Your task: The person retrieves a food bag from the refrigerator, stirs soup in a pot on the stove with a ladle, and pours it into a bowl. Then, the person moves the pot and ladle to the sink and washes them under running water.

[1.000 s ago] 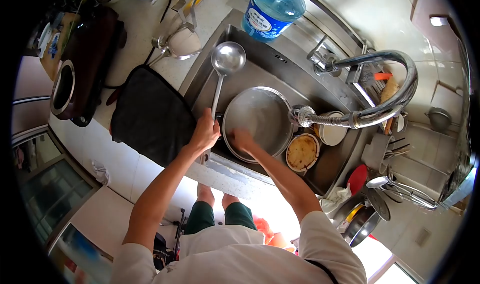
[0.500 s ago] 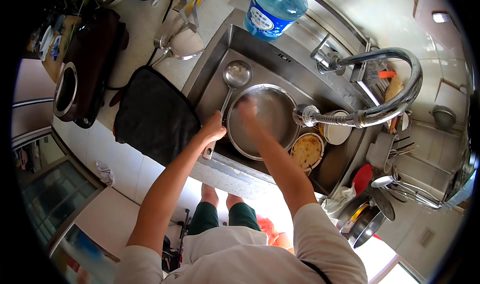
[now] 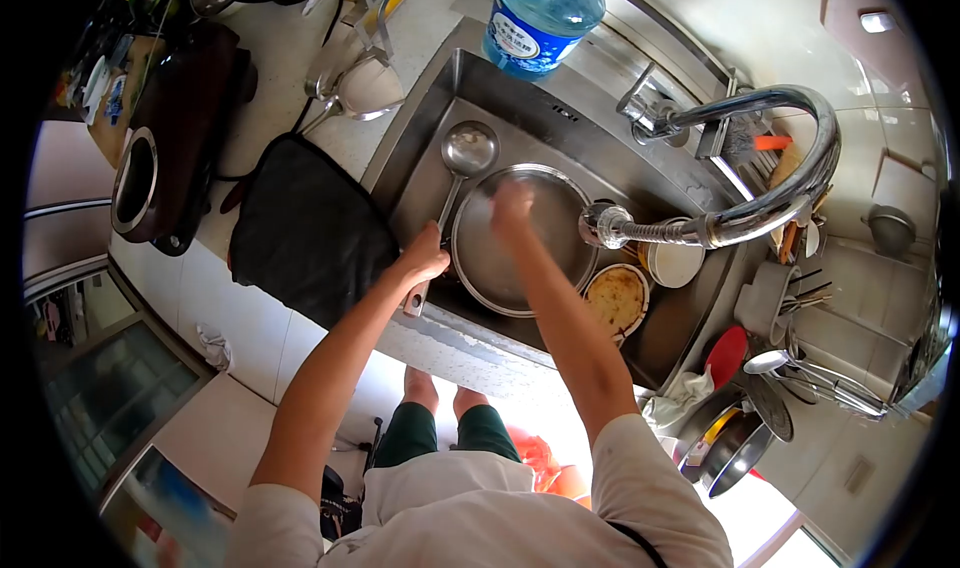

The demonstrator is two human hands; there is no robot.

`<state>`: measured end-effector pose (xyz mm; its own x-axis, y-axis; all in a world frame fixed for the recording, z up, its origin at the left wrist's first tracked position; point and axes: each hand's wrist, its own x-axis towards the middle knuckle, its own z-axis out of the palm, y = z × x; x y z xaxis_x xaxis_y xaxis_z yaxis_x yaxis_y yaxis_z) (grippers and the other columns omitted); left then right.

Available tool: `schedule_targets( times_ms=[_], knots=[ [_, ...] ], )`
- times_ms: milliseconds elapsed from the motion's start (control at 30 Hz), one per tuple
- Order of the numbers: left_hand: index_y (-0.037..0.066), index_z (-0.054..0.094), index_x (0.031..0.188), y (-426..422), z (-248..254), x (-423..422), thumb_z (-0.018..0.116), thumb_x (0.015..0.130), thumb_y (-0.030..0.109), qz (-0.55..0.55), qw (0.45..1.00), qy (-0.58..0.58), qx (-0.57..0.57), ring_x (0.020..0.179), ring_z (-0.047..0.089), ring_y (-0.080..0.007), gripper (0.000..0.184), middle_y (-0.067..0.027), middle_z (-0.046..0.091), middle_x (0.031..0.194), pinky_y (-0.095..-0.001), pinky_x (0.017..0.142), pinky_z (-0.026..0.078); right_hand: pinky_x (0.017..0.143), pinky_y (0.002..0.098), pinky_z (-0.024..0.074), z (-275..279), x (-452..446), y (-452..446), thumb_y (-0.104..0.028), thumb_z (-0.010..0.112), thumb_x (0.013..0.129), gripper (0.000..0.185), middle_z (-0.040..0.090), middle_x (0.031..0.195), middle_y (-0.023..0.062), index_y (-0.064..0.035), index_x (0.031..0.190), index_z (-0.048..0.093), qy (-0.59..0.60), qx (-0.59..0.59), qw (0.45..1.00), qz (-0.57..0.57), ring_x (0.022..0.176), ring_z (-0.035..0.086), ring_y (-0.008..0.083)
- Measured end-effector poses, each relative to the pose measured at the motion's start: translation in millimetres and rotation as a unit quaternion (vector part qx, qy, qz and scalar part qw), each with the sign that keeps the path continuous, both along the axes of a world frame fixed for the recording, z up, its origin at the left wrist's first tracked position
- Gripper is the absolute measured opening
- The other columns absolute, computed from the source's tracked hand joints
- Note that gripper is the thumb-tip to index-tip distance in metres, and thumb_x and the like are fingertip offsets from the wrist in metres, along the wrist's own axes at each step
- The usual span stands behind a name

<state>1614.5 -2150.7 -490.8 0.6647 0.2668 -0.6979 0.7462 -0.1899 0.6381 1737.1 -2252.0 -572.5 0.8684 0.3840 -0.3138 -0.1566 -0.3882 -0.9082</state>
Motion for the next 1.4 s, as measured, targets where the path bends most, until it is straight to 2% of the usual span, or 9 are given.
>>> schedule_targets(
  times_ms=[100, 233, 467, 533, 633, 867, 933, 1067, 1400],
  knots=[
    [-0.014, 0.042, 0.105, -2, -11, -3, 0.053, 0.075, -0.001, -0.008, 1.000, 0.003, 0.021, 0.082, 0.064, -0.0425, 0.034, -0.0340, 0.059, 0.086, -0.0458, 0.073, 0.050, 0.084, 0.0383, 0.0439, 29, -41, -16, -0.009, 0.054, 0.081, 0.015, 0.066, 0.090, 0.0119, -0.0019, 0.088, 0.066, 0.033, -0.244, 0.939, 0.240, 0.092, 0.058, 0.0231],
    [-0.015, 0.044, 0.106, -2, -13, -3, 0.056, 0.075, 0.000, -0.020, 0.998, 0.011, 0.060, 0.092, 0.061, -0.0457, 0.036, -0.0362, 0.058, 0.094, -0.0457, 0.079, 0.050, 0.076, 0.0386, 0.0465, 29, -29, -38, -0.010, 0.059, 0.080, 0.015, 0.067, 0.089, 0.0115, -0.0027, 0.088, 0.068, 0.143, -0.186, 0.915, 0.327, 0.090, 0.058, 0.0201],
    [-0.020, 0.041, 0.109, -2, -9, -2, 0.056, 0.075, 0.000, -0.018, 0.998, -0.006, 0.052, 0.094, 0.061, -0.0465, 0.043, -0.0394, 0.057, 0.095, -0.0452, 0.081, 0.050, 0.074, 0.0416, 0.0551, -87, 112, -48, -0.019, 0.054, 0.086, 0.028, 0.062, 0.105, 0.0122, -0.0013, 0.107, 0.061, 0.214, 0.087, 0.899, -0.373, 0.094, 0.060, 0.0265],
    [-0.021, 0.040, 0.110, -3, -1, 0, 0.056, 0.075, -0.001, -0.024, 0.998, -0.011, 0.057, 0.092, 0.062, -0.0465, 0.044, -0.0395, 0.057, 0.093, -0.0453, 0.080, 0.051, 0.073, 0.0424, 0.0575, -196, 131, -66, -0.021, 0.053, 0.088, 0.033, 0.061, 0.109, 0.0124, -0.0010, 0.112, 0.059, 0.146, 0.146, 0.935, -0.289, 0.095, 0.061, 0.0283],
    [-0.022, 0.039, 0.109, -3, -3, -2, 0.056, 0.074, -0.001, -0.034, 0.996, -0.030, 0.076, 0.089, 0.062, -0.0469, 0.044, -0.0391, 0.058, 0.089, -0.0458, 0.076, 0.052, 0.076, 0.0447, 0.0528, -90, 65, -14, -0.015, 0.055, 0.083, 0.033, 0.062, 0.106, 0.0157, -0.0012, 0.113, 0.060, 0.054, -0.075, 0.994, 0.056, 0.093, 0.060, 0.0334],
    [-0.023, 0.039, 0.108, -2, -6, -6, 0.055, 0.074, -0.002, 0.015, 0.997, -0.039, 0.063, 0.088, 0.062, -0.0474, 0.043, -0.0393, 0.059, 0.086, -0.0467, 0.075, 0.051, 0.092, 0.0487, 0.0414, -36, 17, -152, -0.009, 0.058, 0.076, 0.039, 0.057, 0.116, 0.0232, -0.0079, 0.114, 0.064, -0.120, -0.211, 0.729, 0.640, 0.110, 0.052, 0.0404],
    [-0.022, 0.039, 0.108, 0, -1, -4, 0.055, 0.074, -0.002, 0.020, 0.998, -0.032, 0.049, 0.088, 0.062, -0.0474, 0.043, -0.0395, 0.058, 0.087, -0.0467, 0.075, 0.052, 0.095, 0.0450, 0.0397, 47, 53, -131, -0.011, 0.061, 0.074, 0.038, 0.055, 0.116, 0.0192, -0.0102, 0.112, 0.065, -0.181, -0.459, 0.655, 0.572, 0.114, 0.049, 0.0338],
    [-0.024, 0.037, 0.113, -8, -17, -3, 0.055, 0.073, -0.001, -0.016, 0.995, -0.054, 0.088, 0.087, 0.063, -0.0471, 0.049, -0.0395, 0.059, 0.088, -0.0464, 0.077, 0.052, 0.091, 0.0332, 0.0419, 54, 102, -55, -0.014, 0.056, 0.077, 0.026, 0.053, 0.112, 0.0099, -0.0014, 0.098, 0.064, -0.579, -0.307, 0.589, 0.474, 0.106, 0.051, 0.0251],
    [-0.018, 0.046, 0.095, -6, -18, -7, 0.056, 0.074, 0.003, 0.064, 0.997, -0.039, 0.004, 0.087, 0.062, -0.0468, 0.031, -0.0371, 0.059, 0.089, -0.0466, 0.077, 0.050, 0.070, 0.0448, 0.0536, -21, 27, -143, -0.011, 0.056, 0.081, 0.021, 0.060, 0.105, 0.0217, 0.0039, 0.094, 0.064, -0.260, -0.536, 0.693, 0.405, 0.084, 0.064, 0.0366]
  ],
)
